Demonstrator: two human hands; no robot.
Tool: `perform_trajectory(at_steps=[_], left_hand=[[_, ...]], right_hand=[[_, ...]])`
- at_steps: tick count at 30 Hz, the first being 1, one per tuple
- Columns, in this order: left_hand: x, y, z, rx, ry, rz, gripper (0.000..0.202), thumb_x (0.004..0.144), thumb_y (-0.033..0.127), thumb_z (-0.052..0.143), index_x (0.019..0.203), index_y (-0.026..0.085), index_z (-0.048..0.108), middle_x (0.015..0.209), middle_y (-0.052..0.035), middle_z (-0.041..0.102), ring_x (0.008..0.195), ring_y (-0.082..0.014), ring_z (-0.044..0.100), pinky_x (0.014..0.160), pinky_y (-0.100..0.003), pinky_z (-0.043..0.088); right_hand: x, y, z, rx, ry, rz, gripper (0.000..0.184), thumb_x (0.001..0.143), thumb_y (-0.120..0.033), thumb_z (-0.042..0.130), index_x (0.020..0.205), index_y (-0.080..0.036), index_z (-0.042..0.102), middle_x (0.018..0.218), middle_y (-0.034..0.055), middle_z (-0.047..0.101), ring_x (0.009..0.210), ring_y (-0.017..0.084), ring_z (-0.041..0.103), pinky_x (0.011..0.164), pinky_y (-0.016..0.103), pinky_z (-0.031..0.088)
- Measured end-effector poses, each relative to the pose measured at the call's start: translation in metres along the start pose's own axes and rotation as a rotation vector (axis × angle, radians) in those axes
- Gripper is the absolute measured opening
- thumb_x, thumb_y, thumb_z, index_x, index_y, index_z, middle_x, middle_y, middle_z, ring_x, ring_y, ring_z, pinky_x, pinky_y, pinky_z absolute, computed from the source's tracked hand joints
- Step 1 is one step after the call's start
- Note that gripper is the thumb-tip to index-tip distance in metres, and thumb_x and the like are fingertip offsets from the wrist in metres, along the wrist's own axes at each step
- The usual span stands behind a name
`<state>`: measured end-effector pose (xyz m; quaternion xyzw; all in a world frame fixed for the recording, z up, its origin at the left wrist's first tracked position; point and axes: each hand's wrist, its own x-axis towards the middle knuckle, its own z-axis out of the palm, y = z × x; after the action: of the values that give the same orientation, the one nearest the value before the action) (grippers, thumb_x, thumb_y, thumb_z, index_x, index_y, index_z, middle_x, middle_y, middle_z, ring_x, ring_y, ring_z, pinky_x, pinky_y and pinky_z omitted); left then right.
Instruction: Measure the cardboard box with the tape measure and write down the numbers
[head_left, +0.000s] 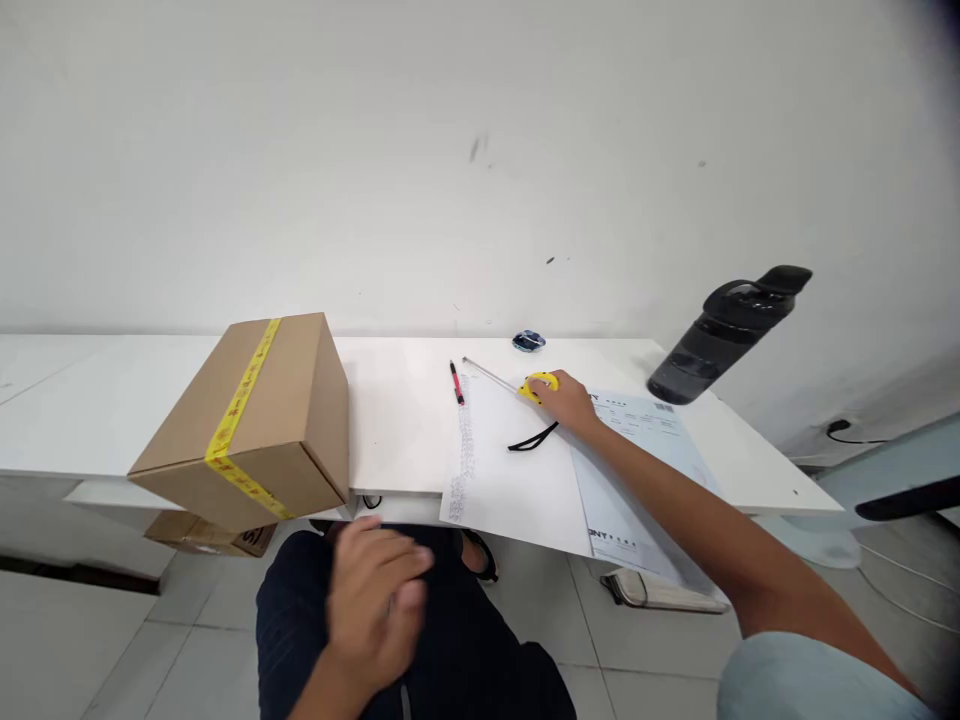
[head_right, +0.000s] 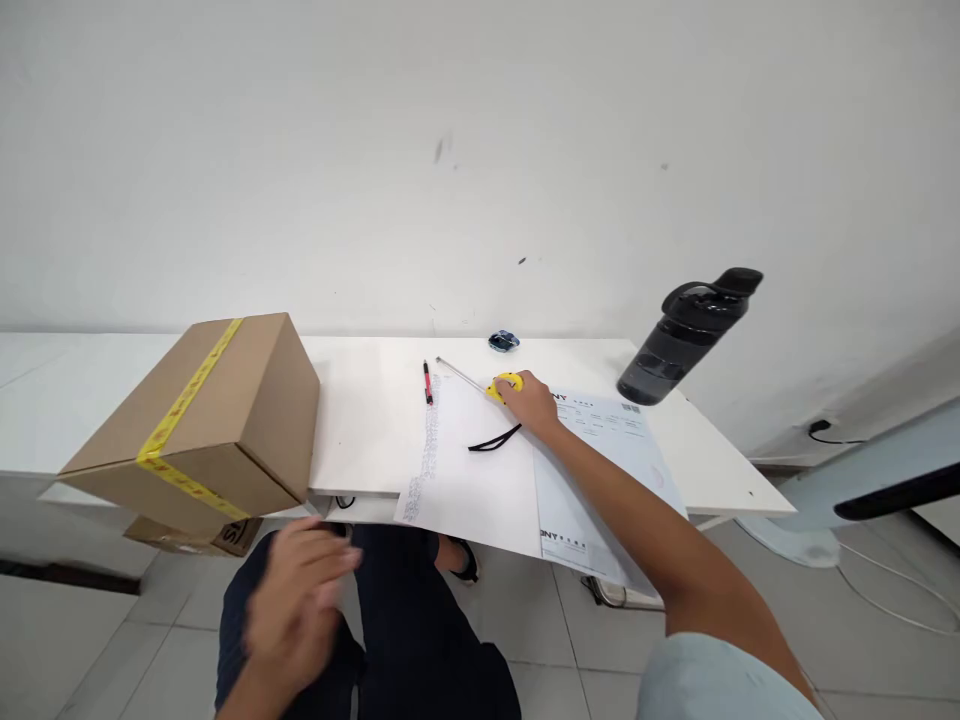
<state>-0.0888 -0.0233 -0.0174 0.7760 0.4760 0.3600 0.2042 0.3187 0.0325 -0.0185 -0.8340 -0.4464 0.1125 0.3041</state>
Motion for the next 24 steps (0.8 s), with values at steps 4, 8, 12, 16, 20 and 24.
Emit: perform_trajectory(at_steps=[4, 8, 12, 16, 20, 24], left_hand=[[-0.002, 0.011, 0.062, 0.196, -0.057, 0.201, 0.061, 0.093, 0.061, 0.054, 0.147, 0.033, 0.056, 0.137, -0.0044, 0.068, 0.137, -0.0335, 0.054, 0.115, -0.055, 0.043], [-0.01, 0.009, 0.092, 0.399, -0.108, 0.384, 0.052, 0.102, 0.042, 0.046, 0.151, 0.028, 0.051, 0.151, -0.0053, 0.056, 0.142, -0.0296, 0.049, 0.122, -0.052, 0.032], [-0.021, 0.001, 0.106, 0.526, -0.091, 0.44, 0.058, 0.103, 0.041, 0.044, 0.158, 0.021, 0.039, 0.161, -0.0076, 0.043, 0.15, -0.0293, 0.038, 0.127, -0.05, 0.015], [-0.024, -0.001, 0.108, 0.571, -0.108, 0.456, 0.062, 0.103, 0.043, 0.044, 0.16, 0.019, 0.035, 0.162, -0.0096, 0.042, 0.15, -0.0298, 0.037, 0.128, -0.049, 0.009], [-0.023, 0.001, 0.108, 0.57, -0.124, 0.434, 0.06, 0.103, 0.041, 0.043, 0.159, 0.02, 0.036, 0.16, -0.0099, 0.044, 0.149, -0.0289, 0.039, 0.127, -0.049, 0.015], [-0.025, -0.002, 0.111, 0.55, -0.114, 0.411, 0.06, 0.103, 0.042, 0.043, 0.159, 0.022, 0.037, 0.159, -0.0101, 0.046, 0.148, -0.0294, 0.04, 0.126, -0.05, 0.018]], right_hand=[[0.024, -0.003, 0.006, -0.138, -0.063, -0.054, 0.045, 0.09, -0.061, 0.049, 0.089, -0.02, 0.068, 0.1, 0.0155, 0.07, 0.092, 0.033, 0.067, 0.076, 0.043, 0.049], [0.038, -0.011, 0.006, -0.227, -0.063, -0.159, 0.039, 0.093, -0.049, 0.05, 0.099, -0.017, 0.072, 0.125, 0.0217, 0.063, 0.114, 0.039, 0.062, 0.095, 0.052, 0.045], [0.03, -0.047, 0.019, -0.223, 0.021, -0.383, 0.046, 0.098, -0.029, 0.042, 0.139, -0.013, 0.055, 0.154, 0.0238, 0.044, 0.142, 0.042, 0.04, 0.11, 0.058, 0.032], [0.024, -0.105, 0.057, -0.126, -0.202, -0.426, 0.052, 0.101, -0.035, 0.041, 0.148, -0.015, 0.043, 0.133, 0.0242, 0.063, 0.123, 0.039, 0.058, 0.101, 0.052, 0.041], [0.038, -0.136, 0.089, -0.061, -0.328, -0.339, 0.043, 0.093, -0.026, 0.053, 0.133, -0.01, 0.057, 0.113, 0.0257, 0.071, 0.108, 0.04, 0.065, 0.09, 0.05, 0.047], [0.051, -0.123, 0.08, 0.127, -0.4, -0.404, 0.029, 0.091, -0.02, 0.051, 0.115, -0.019, 0.067, 0.112, 0.0142, 0.075, 0.108, 0.029, 0.068, 0.091, 0.041, 0.05]])
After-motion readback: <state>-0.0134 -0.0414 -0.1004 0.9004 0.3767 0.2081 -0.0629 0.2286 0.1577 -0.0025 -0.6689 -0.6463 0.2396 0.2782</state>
